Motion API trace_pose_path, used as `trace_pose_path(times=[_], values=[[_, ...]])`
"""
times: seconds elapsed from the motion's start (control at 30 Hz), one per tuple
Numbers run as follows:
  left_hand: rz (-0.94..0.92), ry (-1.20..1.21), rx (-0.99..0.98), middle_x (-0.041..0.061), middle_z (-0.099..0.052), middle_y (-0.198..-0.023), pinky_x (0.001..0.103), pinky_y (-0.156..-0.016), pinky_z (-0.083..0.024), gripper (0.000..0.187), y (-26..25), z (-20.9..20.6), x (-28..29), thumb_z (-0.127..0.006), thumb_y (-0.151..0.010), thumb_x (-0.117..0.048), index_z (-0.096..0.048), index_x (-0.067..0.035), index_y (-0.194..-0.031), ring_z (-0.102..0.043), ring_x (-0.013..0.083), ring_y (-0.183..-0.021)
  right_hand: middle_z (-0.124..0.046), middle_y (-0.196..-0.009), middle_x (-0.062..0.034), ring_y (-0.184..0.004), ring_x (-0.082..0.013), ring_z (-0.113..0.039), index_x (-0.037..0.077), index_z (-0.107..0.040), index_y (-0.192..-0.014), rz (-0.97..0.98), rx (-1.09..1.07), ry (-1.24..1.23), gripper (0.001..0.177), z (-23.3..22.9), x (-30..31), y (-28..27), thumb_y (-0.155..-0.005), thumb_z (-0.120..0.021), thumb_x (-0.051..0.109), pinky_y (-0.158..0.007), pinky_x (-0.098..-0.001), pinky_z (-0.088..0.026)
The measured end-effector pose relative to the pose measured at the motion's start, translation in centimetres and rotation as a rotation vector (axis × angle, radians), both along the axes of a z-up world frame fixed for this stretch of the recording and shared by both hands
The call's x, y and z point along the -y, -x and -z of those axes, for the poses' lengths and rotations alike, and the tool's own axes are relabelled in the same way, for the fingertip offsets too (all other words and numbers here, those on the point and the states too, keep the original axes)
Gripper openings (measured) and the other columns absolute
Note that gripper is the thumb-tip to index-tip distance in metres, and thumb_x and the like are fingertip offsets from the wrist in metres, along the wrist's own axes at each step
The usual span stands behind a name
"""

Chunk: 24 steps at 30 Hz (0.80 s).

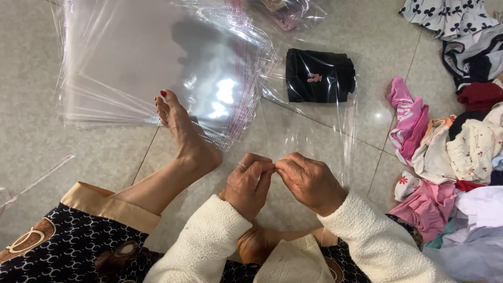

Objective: Folding small clothing items and packing them into individual clear plastic bags with adhesive seals.

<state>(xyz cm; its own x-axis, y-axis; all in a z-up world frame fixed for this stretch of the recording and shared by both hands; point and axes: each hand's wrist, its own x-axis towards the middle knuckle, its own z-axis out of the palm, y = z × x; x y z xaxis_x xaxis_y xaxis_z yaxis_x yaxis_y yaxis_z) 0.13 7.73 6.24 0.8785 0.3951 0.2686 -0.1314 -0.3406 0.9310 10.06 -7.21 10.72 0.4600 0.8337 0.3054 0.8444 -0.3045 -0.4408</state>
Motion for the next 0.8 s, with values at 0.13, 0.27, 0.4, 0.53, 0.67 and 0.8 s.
trace_pose_path(times=[0.13, 0.27, 0.4, 0.53, 0.67, 0.8], values=[[0.002, -0.127, -0.049, 0.006, -0.070, -0.091, 0.033, -0.064, -0.062, 0.007, 0.0, 0.5, 0.2, -0.072, -0.090, -0.003, -0.072, -0.010, -0.092, -0.075, 0.0242, -0.078, -0.056, -0.072, 0.0001, -0.062, -0.0223, -0.067, 0.014, -0.064, -0.083, 0.021, 0.020, -0.020, 0.014, 0.1, -0.4, 0.2, -0.095, -0.066, 0.006, -0.055, -0.0309, -0.057], [-0.054, -0.049, -0.020, 0.006, -0.069, -0.086, 0.031, -0.063, -0.062, 0.010, 0.0, 1.1, 0.5, -0.074, -0.087, 0.000, -0.071, -0.010, -0.087, -0.075, 0.0245, -0.074, -0.053, -0.068, 0.0021, -0.059, -0.0186, -0.065, 0.016, -0.062, -0.080, 0.082, -0.004, -0.079, 0.016, 1.6, -0.7, 0.7, -0.093, -0.066, 0.006, -0.054, -0.0265, -0.055], [-0.051, 0.005, -0.064, 0.006, -0.070, -0.083, 0.029, -0.058, -0.060, 0.009, -0.1, 1.0, 0.2, -0.074, -0.085, 0.000, -0.072, -0.009, -0.085, -0.073, 0.0215, -0.069, -0.052, -0.066, -0.0008, -0.058, -0.0213, -0.064, 0.016, -0.062, -0.078, 0.141, -0.108, -0.100, 0.017, 1.8, -0.8, 0.9, -0.091, -0.062, 0.003, -0.055, -0.0286, -0.055], [-0.022, 0.325, -0.080, 0.010, -0.072, -0.082, 0.031, -0.061, -0.059, 0.009, -0.4, 0.8, 0.6, -0.070, -0.084, 0.002, -0.074, -0.006, -0.084, -0.074, 0.0242, -0.070, -0.059, -0.065, -0.0025, -0.059, -0.0198, -0.066, 0.013, -0.065, -0.079, 0.212, -0.369, -0.162, 0.014, 1.3, -0.8, 0.5, -0.089, -0.061, 0.005, -0.056, -0.0295, -0.056], [0.020, 0.708, -0.132, 0.016, -0.073, -0.088, 0.029, -0.066, -0.059, 0.005, -0.2, 1.3, 0.9, -0.065, -0.088, -0.001, -0.070, 0.000, -0.086, -0.075, 0.0189, -0.078, -0.065, -0.065, -0.0061, -0.060, -0.0114, -0.059, 0.008, -0.069, -0.082, 0.365, -0.720, -0.288, 0.010, 0.5, -0.6, 0.3, -0.091, -0.064, 0.009, -0.055, -0.0302, -0.055], [0.013, 0.926, -0.229, 0.020, -0.072, -0.094, 0.035, -0.079, -0.063, 0.006, -0.2, 2.3, 0.6, -0.068, -0.088, -0.002, -0.069, 0.004, -0.088, -0.077, 0.0270, -0.084, -0.065, -0.064, -0.0096, -0.064, -0.0149, -0.066, 0.002, -0.069, -0.086, 0.514, -0.918, -0.383, 0.010, 0.9, 1.0, 0.0, -0.092, -0.063, 0.007, -0.066, -0.0322, -0.060]])
